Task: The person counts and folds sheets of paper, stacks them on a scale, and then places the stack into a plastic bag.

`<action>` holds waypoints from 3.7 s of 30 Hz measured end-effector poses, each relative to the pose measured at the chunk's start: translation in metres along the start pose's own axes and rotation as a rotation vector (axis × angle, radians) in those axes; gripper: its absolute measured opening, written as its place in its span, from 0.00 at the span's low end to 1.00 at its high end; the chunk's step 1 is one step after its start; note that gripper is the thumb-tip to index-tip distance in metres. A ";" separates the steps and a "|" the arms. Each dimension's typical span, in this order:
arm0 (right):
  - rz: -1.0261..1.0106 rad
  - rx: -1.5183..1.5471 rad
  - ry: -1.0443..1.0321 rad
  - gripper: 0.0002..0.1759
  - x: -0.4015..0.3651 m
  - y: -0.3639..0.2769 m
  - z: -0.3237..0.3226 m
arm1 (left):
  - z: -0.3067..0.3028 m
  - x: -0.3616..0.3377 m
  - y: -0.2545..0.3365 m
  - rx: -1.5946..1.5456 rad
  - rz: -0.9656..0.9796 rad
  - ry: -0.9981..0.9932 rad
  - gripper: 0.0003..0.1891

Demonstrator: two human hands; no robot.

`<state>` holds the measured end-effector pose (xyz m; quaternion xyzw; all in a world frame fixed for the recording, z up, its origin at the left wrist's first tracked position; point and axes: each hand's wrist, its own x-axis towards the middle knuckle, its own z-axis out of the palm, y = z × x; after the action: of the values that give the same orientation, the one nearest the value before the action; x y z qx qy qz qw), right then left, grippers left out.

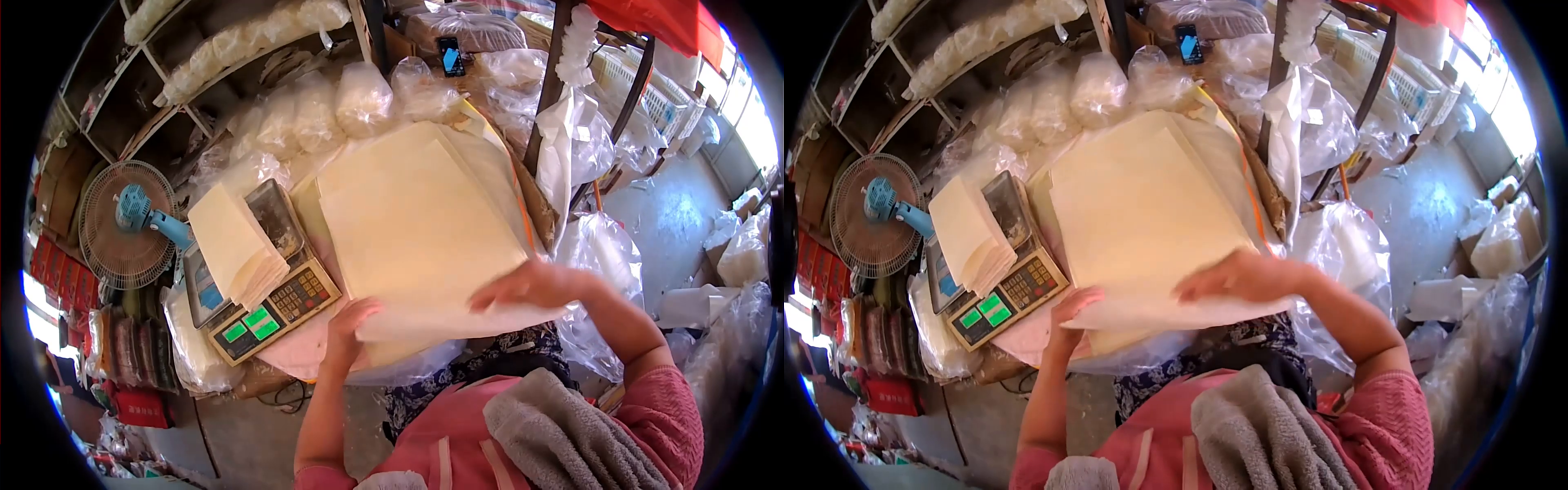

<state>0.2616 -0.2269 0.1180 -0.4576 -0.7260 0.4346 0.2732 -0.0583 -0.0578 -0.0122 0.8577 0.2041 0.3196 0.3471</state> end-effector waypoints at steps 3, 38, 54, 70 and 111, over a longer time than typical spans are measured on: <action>0.074 -0.249 0.291 0.19 -0.022 0.044 -0.036 | -0.001 -0.008 0.002 -0.199 -0.221 0.039 0.09; 0.472 -0.552 0.885 0.32 0.072 0.128 -0.010 | 0.047 0.058 0.010 0.757 -0.220 -0.189 0.37; 0.368 -0.858 0.415 0.28 0.084 0.131 0.025 | 0.009 0.034 -0.009 0.900 0.173 -0.074 0.23; -0.377 -0.720 0.538 0.25 0.067 0.036 0.016 | 0.005 0.031 -0.011 -0.189 -0.150 0.550 0.41; 0.697 -0.447 0.668 0.21 0.085 0.116 -0.026 | 0.030 0.119 -0.012 0.600 -0.477 0.075 0.37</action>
<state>0.2950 -0.1166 0.0276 -0.8323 -0.4792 0.1647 0.2247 0.0457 0.0048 0.0105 0.8372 0.4951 0.1872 0.1376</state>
